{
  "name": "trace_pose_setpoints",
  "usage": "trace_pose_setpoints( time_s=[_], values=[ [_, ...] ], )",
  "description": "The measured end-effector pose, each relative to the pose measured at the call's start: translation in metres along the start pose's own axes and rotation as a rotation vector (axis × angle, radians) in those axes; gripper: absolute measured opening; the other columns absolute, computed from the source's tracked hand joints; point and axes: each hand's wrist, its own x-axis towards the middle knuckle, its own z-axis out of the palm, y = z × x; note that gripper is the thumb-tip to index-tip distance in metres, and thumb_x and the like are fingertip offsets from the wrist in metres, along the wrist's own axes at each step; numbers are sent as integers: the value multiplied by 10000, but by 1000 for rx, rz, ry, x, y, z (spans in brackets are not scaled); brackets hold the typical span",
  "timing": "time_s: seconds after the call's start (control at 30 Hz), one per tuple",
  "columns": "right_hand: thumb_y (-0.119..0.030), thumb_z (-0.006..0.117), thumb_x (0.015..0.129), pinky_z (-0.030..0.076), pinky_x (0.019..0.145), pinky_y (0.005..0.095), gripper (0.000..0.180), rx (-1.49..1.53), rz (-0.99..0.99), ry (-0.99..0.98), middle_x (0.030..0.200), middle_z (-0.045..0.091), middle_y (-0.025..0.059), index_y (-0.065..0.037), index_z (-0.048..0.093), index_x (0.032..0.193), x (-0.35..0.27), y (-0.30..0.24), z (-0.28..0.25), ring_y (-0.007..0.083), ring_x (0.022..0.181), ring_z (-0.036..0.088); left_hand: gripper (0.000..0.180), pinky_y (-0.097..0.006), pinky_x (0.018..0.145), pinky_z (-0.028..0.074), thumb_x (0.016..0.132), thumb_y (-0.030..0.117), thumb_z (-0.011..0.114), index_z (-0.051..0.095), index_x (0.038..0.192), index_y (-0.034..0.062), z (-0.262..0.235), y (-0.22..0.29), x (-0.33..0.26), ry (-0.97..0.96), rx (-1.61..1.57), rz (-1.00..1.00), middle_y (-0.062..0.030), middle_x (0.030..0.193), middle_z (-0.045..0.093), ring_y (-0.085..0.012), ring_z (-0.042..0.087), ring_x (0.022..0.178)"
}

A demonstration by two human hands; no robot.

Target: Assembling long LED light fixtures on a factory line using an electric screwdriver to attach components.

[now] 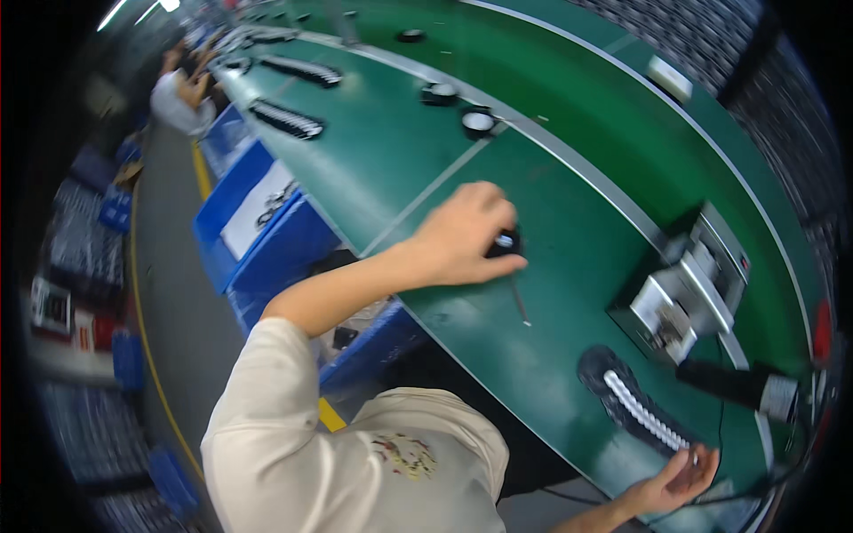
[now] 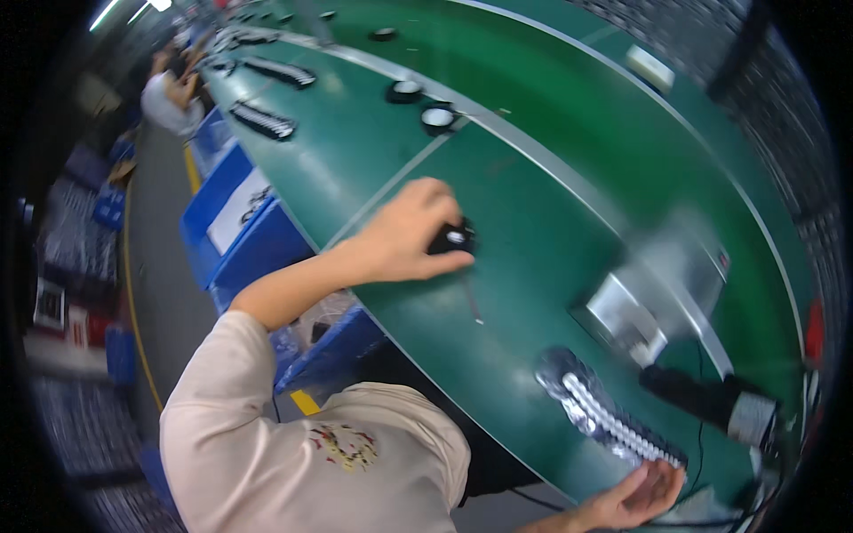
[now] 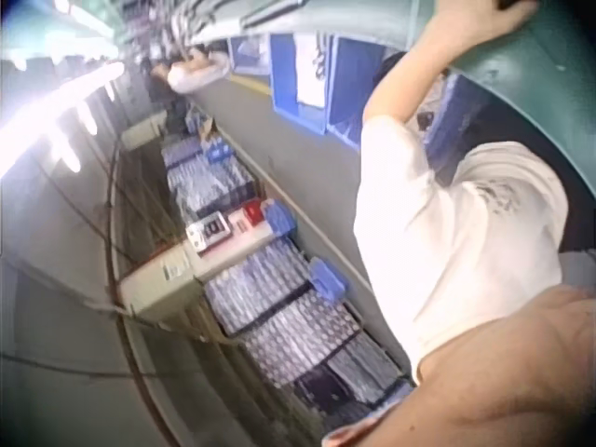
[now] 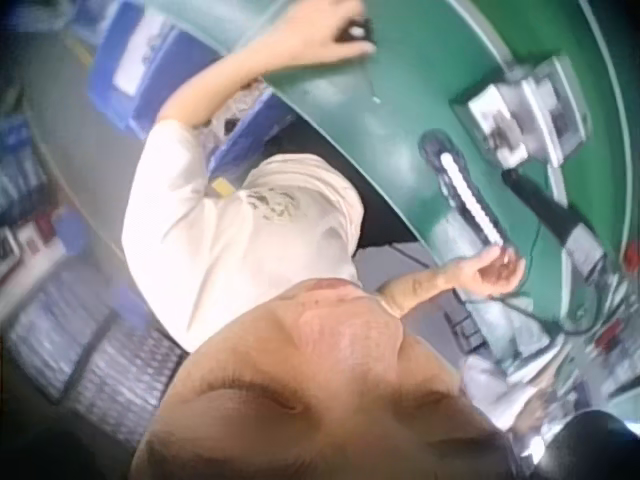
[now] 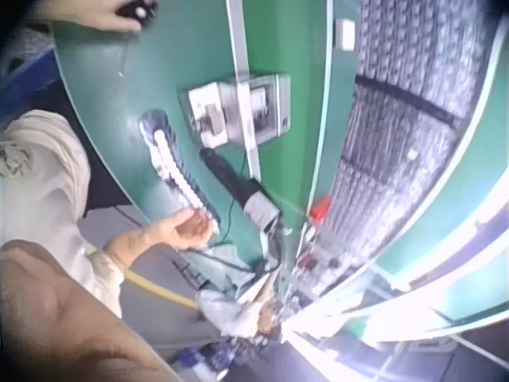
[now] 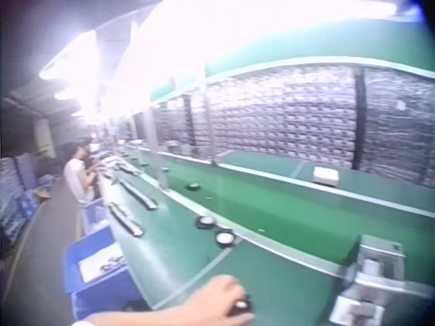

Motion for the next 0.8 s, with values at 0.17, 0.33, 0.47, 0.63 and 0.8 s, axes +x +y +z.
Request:
trace_pose_setpoints(
  time_s=[0.17, 0.33, 0.47, 0.63, 0.8],
  values=[
    [-50, 609, 864, 422, 924, 350, 578, -6, -62, 3, 1231, 522, 144, 28, 390, 1394, 25, -5, 12, 230, 1139, 508, 445, -379, 815, 461, 670, 250, 816, 513, 934, 59, 4, -3, 3, -191, -176, -33, -132, 1068, 473, -302, 518, 972],
    [-173, 699, 841, 421, 931, 365, 675, 51, -80, -39, 1317, 498, 180, 37, 382, 1399, 44, 4, 6, 265, 1208, 498, 346, -373, 814, 482, 628, 101, 773, 542, 882, 53, -13, -5, 4, -319, -281, -22, -121, 1059, 496, -312, 551, 977],
    [-340, 777, 800, 414, 989, 409, 809, 162, -65, -82, 1349, 485, 188, 50, 385, 1391, 54, 3, 20, 284, 1237, 488, 238, -388, 816, 508, 637, 22, 744, 621, 839, 50, 8, -1, 7, -335, -321, 108, -113, 1046, 537, -301, 593, 1001],
    [-339, 714, 857, 413, 987, 450, 761, 181, -111, -59, 1365, 464, 203, 68, 357, 1393, 67, -7, 44, 302, 1272, 458, 277, -412, 925, 487, 727, 68, 741, 667, 994, 89, 59, 60, 27, -366, -628, 597, -102, 1121, 555, -327, 532, 1137],
    [-333, 745, 828, 385, 1029, 462, 806, 220, -156, -64, 1365, 459, 202, 56, 338, 1405, 76, -2, 52, 304, 1279, 451, 310, -422, 930, 493, 744, 77, 740, 687, 1048, 109, 90, 81, 31, -382, -690, 663, -100, 1205, 559, -338, 511, 1162]
  ],
)
